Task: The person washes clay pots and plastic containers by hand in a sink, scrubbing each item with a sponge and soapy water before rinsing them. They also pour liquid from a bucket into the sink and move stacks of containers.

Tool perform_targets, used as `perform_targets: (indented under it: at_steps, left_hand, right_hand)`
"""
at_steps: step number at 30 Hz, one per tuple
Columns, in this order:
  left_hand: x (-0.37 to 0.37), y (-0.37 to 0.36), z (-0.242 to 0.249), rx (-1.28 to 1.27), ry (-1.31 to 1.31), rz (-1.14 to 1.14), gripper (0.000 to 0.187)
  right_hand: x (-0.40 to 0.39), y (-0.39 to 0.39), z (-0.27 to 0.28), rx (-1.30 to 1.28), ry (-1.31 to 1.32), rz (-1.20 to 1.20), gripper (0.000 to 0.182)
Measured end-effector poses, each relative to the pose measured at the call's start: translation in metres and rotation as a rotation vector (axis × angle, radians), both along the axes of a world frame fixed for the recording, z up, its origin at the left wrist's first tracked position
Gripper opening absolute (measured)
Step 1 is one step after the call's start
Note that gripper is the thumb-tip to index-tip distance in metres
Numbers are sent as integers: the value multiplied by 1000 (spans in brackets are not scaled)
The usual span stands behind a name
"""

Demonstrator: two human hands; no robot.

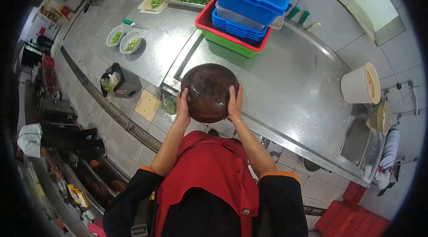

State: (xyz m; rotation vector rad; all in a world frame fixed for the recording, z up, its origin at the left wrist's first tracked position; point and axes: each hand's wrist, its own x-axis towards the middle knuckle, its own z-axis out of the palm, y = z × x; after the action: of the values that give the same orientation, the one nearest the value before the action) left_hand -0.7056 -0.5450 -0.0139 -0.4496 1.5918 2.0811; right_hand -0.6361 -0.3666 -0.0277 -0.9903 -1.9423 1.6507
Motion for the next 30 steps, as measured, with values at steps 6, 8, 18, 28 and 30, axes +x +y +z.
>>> perform_targets:
  at_steps: [6,8,18,28,30]
  left_hand:
    - [-37,13,-8,-238,59,-17,82]
    - [-53,14,-2,-130,111,-69,78]
    - [-84,31,8,-129,187,-114,60]
    - [77,183,45,-597,1236,-498,32]
    - [123,223,40,-445,1220,-654,29]
  right_hand:
    - [-38,-8,14,-33,-241,-213,66]
    - [-49,-6,0,-46,-298,-239,70]
    - [23,70,-2,-358,63,105,63]
    - [464,66,-91,77,-91,-948,22]
    - [535,32,-86,-162,-68,-1242,22]
